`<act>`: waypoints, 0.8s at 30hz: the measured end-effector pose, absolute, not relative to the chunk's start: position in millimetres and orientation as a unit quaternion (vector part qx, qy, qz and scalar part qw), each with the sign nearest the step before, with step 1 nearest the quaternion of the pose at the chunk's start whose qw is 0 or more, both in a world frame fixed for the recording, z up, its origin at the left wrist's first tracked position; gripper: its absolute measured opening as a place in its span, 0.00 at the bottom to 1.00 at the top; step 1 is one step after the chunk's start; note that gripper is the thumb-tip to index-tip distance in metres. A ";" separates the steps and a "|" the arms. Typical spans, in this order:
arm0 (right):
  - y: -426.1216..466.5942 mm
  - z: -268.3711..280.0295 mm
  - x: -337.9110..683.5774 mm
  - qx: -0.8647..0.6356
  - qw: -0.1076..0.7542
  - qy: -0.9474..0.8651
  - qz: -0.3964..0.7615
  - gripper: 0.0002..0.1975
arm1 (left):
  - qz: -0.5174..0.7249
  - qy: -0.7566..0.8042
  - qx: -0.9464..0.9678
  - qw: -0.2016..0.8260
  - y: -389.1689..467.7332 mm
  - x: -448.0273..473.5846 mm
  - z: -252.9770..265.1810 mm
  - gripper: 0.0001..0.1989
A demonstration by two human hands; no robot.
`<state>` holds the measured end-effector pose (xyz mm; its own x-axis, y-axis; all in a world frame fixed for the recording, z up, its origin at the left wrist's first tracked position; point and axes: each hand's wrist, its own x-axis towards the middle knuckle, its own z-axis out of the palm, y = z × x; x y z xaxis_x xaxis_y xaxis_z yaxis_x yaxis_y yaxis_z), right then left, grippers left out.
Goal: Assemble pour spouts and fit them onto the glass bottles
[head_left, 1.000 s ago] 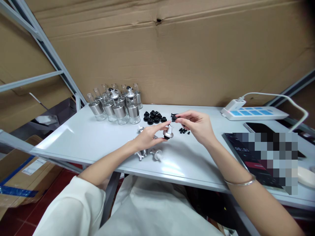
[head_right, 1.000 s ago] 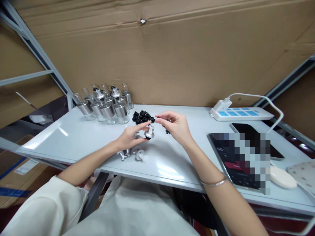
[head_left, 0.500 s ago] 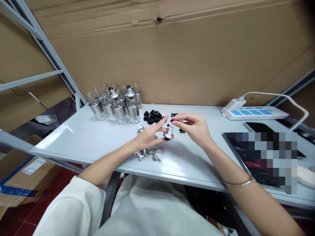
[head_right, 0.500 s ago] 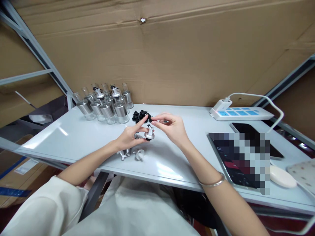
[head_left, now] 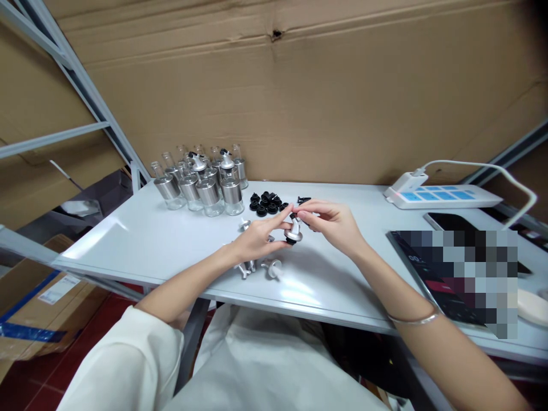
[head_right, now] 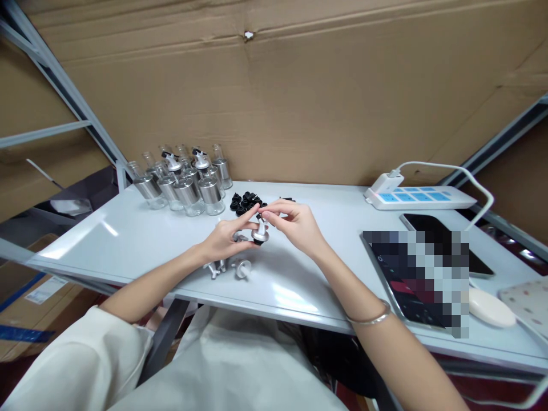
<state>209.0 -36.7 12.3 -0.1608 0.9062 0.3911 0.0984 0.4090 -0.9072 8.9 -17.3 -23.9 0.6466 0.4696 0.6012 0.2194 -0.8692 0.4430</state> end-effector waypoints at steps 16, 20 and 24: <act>-40.4 15.9 208.4 -0.391 0.532 -0.634 0.403 0.11 | 0.405 0.194 0.880 0.155 -16.7 8.4 -22.9 0.37; -39.7 17.0 208.1 -0.400 0.545 -0.630 0.382 0.10 | 0.394 0.204 0.882 0.159 -17.4 8.8 -22.3 0.39; -38.8 16.1 207.4 -0.409 0.538 -0.625 0.391 0.09 | 0.365 0.221 0.889 0.167 -17.6 8.8 -22.9 0.44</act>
